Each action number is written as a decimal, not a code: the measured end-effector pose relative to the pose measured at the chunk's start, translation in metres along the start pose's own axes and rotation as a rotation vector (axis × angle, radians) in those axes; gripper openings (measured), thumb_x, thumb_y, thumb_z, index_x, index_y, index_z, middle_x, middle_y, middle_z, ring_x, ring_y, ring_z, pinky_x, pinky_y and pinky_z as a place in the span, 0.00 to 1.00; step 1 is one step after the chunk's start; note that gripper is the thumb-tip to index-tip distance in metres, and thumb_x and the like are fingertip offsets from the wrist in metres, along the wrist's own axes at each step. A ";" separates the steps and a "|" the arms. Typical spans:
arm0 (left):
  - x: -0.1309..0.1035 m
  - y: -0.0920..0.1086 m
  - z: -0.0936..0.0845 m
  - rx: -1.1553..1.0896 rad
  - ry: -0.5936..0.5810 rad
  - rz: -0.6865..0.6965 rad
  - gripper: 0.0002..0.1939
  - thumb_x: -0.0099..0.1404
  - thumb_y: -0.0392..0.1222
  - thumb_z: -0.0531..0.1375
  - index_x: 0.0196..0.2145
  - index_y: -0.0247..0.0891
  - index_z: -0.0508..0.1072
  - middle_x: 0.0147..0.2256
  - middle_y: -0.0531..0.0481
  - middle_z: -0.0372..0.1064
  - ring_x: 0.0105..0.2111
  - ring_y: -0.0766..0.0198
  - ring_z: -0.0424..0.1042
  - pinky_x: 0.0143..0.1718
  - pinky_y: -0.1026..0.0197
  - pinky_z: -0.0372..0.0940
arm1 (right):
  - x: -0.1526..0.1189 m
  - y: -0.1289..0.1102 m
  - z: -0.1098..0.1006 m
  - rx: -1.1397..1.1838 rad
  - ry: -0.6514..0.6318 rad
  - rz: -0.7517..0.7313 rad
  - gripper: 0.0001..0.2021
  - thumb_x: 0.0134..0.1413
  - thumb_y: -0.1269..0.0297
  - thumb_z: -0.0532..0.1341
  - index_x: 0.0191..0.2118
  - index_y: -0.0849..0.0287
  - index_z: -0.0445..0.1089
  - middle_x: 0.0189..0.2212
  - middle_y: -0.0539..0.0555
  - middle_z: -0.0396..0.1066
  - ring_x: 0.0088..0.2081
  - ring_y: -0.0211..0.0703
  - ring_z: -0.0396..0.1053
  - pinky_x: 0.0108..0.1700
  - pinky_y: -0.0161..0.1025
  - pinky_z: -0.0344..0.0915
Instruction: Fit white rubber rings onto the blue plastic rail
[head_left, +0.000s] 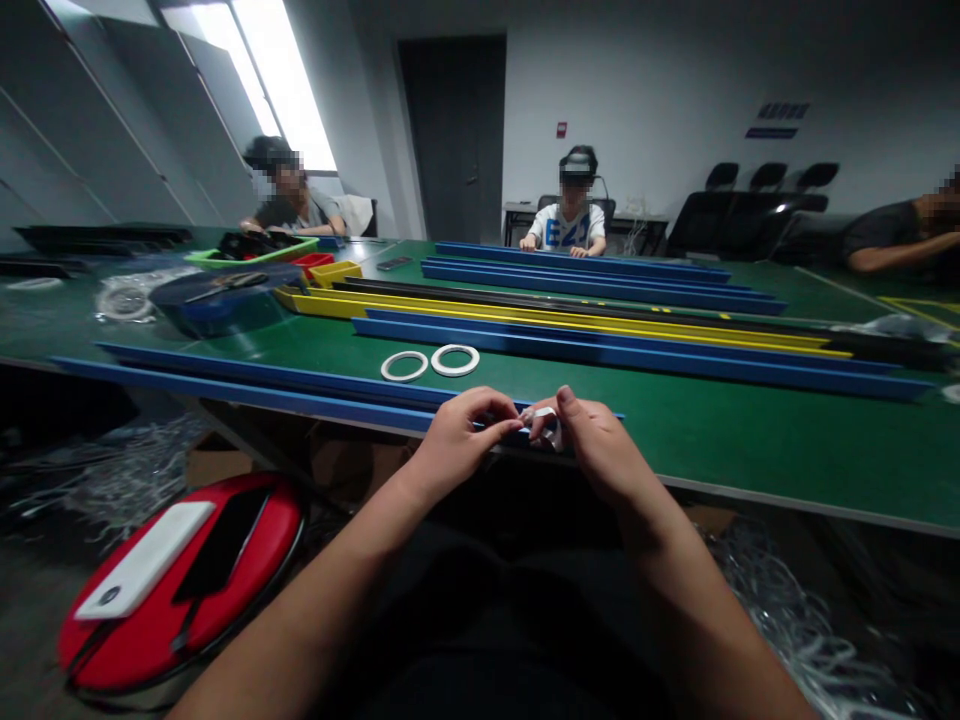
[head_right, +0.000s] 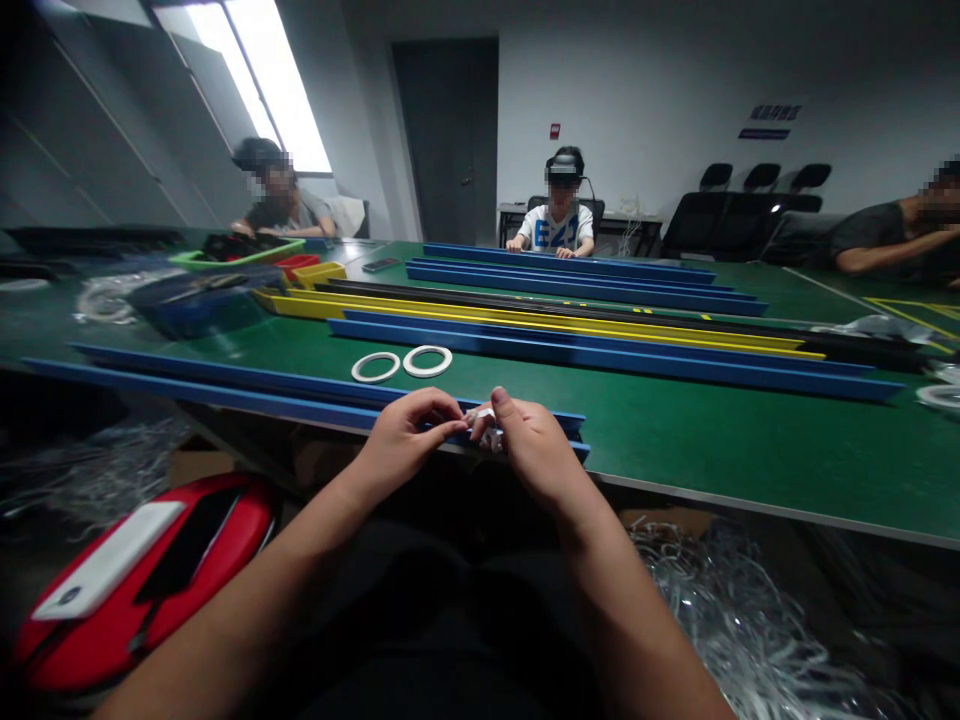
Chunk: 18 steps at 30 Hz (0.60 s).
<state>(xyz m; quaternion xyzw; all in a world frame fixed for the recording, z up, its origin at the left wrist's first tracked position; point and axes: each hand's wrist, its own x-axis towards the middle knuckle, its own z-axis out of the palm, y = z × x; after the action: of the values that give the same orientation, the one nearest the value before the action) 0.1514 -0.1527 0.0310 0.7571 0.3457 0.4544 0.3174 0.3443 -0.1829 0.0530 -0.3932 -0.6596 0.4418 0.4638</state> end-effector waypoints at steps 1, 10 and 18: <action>0.000 0.000 0.000 -0.003 0.014 0.000 0.09 0.63 0.46 0.63 0.33 0.38 0.75 0.34 0.48 0.73 0.36 0.62 0.72 0.38 0.62 0.66 | 0.000 0.000 -0.001 0.002 -0.003 0.002 0.32 0.61 0.38 0.47 0.27 0.57 0.75 0.35 0.55 0.76 0.39 0.44 0.70 0.42 0.39 0.62; -0.003 -0.004 -0.009 -0.019 -0.032 -0.024 0.11 0.64 0.48 0.61 0.34 0.37 0.74 0.33 0.49 0.73 0.36 0.62 0.71 0.39 0.61 0.64 | -0.001 -0.001 -0.003 -0.054 -0.042 0.055 0.32 0.61 0.37 0.47 0.29 0.58 0.76 0.30 0.55 0.75 0.31 0.41 0.68 0.35 0.38 0.61; -0.008 -0.013 -0.010 -0.045 -0.001 -0.077 0.12 0.65 0.49 0.59 0.35 0.37 0.72 0.33 0.48 0.70 0.36 0.61 0.68 0.40 0.60 0.64 | 0.001 0.001 -0.005 -0.076 -0.011 0.056 0.33 0.60 0.36 0.46 0.28 0.56 0.77 0.39 0.56 0.77 0.37 0.45 0.70 0.37 0.40 0.62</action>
<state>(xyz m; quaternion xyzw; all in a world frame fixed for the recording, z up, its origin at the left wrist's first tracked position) 0.1362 -0.1497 0.0206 0.7361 0.3641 0.4492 0.3519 0.3489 -0.1809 0.0527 -0.4263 -0.6673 0.4315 0.4323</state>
